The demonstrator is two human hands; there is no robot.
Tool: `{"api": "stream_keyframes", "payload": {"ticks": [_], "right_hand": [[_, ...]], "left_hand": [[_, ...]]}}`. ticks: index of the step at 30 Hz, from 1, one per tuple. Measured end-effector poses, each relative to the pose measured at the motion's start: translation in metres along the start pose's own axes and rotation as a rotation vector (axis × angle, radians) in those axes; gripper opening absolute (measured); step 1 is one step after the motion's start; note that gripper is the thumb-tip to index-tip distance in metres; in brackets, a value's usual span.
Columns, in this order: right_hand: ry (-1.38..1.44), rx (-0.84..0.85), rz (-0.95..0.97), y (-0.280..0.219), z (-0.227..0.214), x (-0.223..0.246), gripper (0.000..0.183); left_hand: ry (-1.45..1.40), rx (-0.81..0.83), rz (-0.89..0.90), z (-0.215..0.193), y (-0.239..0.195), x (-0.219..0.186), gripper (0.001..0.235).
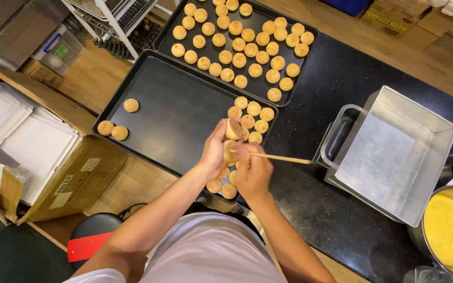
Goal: The person moves a mixing bowl and baking pans, then cuts a plastic bag with scissors and places it over a glass. The person repeatedly picks up small round biscuits from a tray and pokes a hole in the center of each one using a wooden skewer.
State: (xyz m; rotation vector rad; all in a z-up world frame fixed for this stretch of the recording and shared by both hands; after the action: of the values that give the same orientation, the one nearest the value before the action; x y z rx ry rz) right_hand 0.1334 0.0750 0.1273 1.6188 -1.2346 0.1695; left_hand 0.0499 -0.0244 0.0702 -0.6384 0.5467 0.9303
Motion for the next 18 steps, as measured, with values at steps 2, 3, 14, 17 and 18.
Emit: {"api": "stream_keyframes", "payload": {"ticks": [2, 3, 14, 17, 18], "right_hand": [[0.067, 0.034, 0.071, -0.002, 0.005, -0.001, 0.008], [0.101, 0.052, 0.103, 0.000, 0.007, -0.004, 0.008], [0.356, 0.034, 0.395, -0.019, 0.026, -0.032, 0.015], [0.133, 0.034, 0.102, -0.021, 0.030, -0.027, 0.018], [0.011, 0.044, -0.020, -0.021, 0.033, -0.024, 0.020]], "left_hand": [[0.010, 0.041, 0.029, 0.007, -0.001, -0.002, 0.041], [0.027, 0.033, 0.037, 0.009, 0.001, -0.003, 0.042], [0.487, -0.038, 0.352, -0.005, 0.003, 0.005, 0.040], [0.678, -0.088, 0.401, -0.013, -0.001, 0.009, 0.043], [0.772, -0.087, 0.420, -0.016, -0.003, 0.011, 0.044]]}}
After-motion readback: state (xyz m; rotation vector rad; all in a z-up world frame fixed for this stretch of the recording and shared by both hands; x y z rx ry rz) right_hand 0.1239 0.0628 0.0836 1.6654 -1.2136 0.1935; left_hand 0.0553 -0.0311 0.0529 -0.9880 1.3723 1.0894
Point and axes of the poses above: each hand's wrist, its own y-axis towards the middle knuckle, its own z-axis out of the palm, x = y × z, the point moved 2 cm from there along y, towards the middle knuckle, and after that the axes turned 7 degrees about x, right-handed, at the moved point
